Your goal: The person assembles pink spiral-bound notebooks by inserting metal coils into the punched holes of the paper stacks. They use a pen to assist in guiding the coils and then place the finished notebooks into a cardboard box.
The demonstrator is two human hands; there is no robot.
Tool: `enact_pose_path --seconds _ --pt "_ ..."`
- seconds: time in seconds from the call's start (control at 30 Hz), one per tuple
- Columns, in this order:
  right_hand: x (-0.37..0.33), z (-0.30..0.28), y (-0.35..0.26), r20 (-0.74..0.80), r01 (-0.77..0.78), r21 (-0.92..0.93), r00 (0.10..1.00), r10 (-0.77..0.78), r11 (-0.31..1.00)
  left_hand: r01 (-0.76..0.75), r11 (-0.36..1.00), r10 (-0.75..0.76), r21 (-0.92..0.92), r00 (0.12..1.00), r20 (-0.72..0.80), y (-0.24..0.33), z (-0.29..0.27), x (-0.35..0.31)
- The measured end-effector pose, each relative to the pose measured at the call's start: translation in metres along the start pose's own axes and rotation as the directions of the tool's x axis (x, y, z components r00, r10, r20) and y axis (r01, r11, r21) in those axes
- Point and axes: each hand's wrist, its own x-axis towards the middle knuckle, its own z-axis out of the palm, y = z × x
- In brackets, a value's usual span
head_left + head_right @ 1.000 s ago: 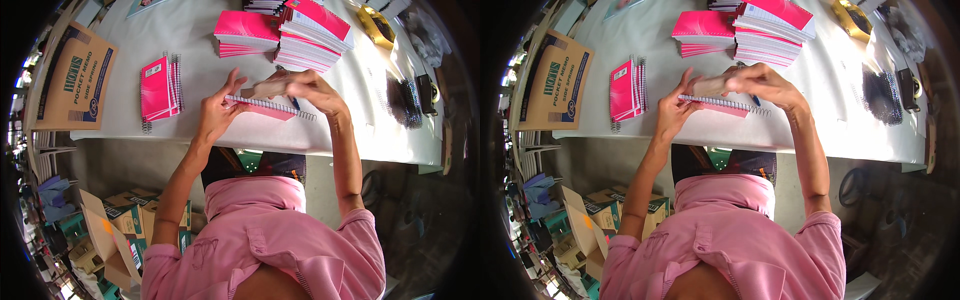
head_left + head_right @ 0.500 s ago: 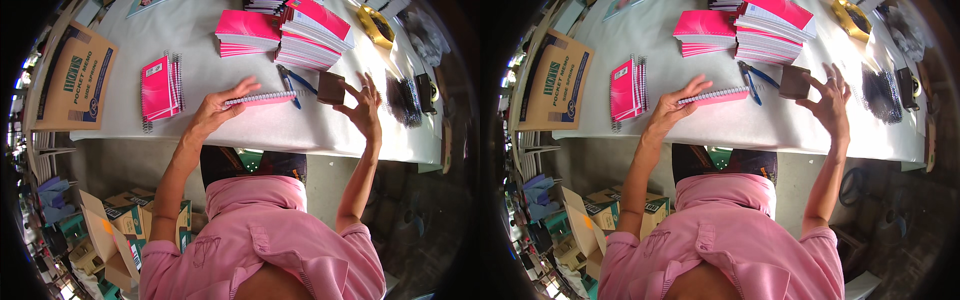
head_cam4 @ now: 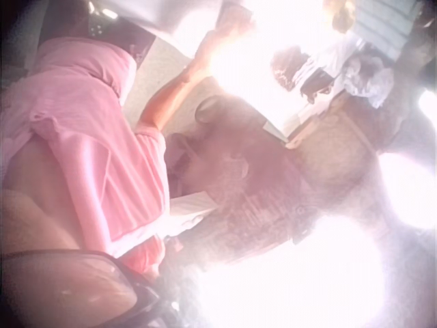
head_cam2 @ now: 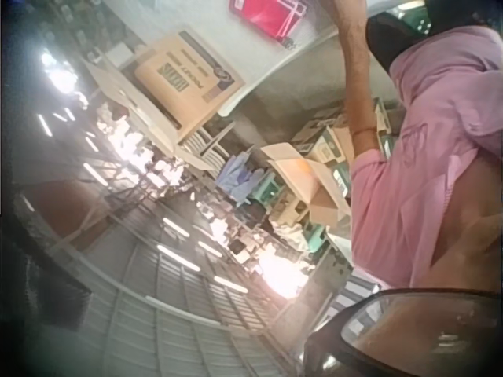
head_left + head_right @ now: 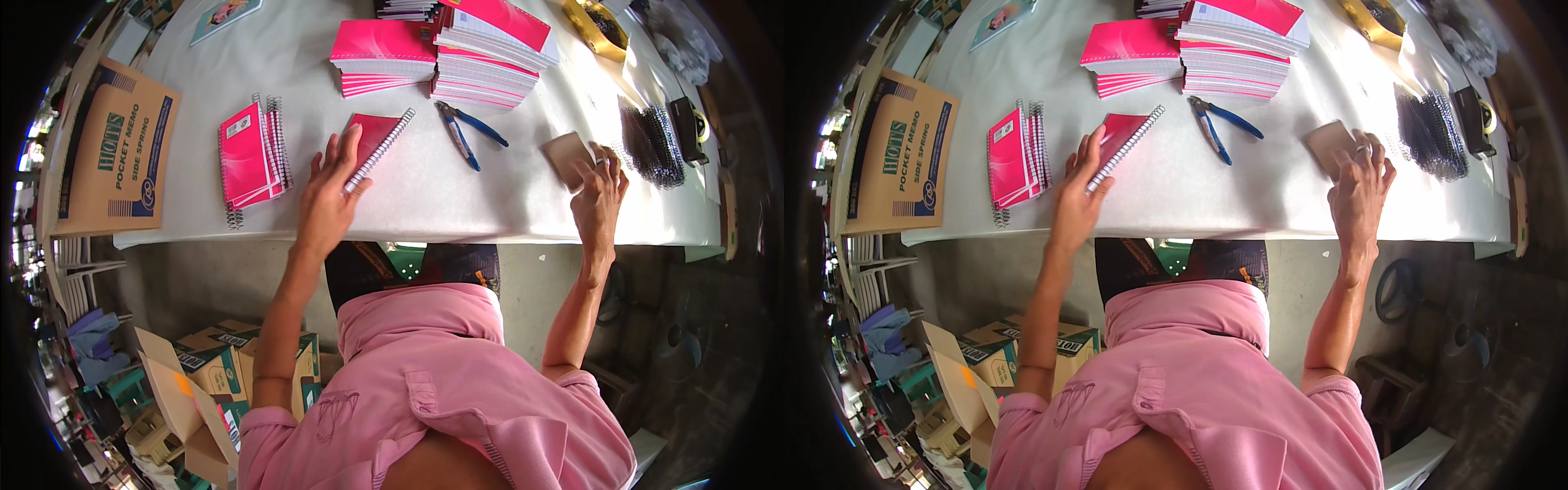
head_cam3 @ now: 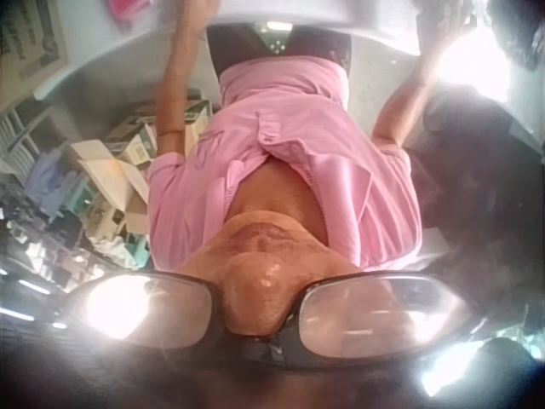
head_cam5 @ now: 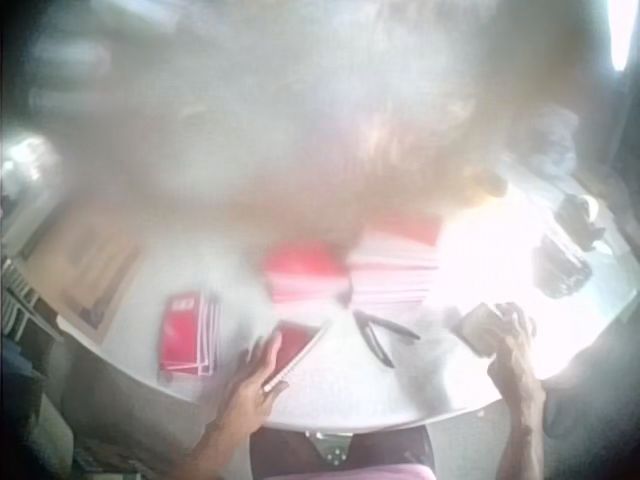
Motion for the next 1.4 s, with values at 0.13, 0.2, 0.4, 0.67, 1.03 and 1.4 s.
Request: enact_pose_path --seconds 0.13,0.2,0.4,0.67,1.03,1.4 --pt "0.007 0.023 -0.057 -0.14 0.154 0.319 0.984 -0.114 0.935 -0.017 0.989 0.027 0.144 0.997 -0.066 0.004 0.026 -0.007" --pt "0.019 0.039 -0.106 -0.153 0.2 0.405 0.977 -0.15 0.892 -0.051 0.966 0.069 0.254 0.996 -0.06 0.011 0.029 -0.004" --pt "0.02 0.049 -0.132 -0.105 0.221 0.551 0.975 -0.196 0.804 0.038 0.975 -0.019 0.219 0.996 -0.089 0.025 0.021 0.0" --pt "-0.009 -0.017 -0.15 -0.158 0.35 0.75 0.919 -0.362 0.561 0.036 0.959 -0.031 0.28 0.999 -0.021 0.026 0.014 -0.004" --pt "0.028 -0.023 -0.129 0.443 -0.66 0.748 0.58 -0.683 -0.075 0.001 0.888 0.029 0.461 0.998 -0.059 0.041 -0.007 0.0" --pt "0.05 0.032 -0.095 -0.179 0.416 0.476 0.908 -0.379 0.775 0.326 0.741 -0.392 0.587 0.92 -0.015 -0.038 -0.103 0.002"
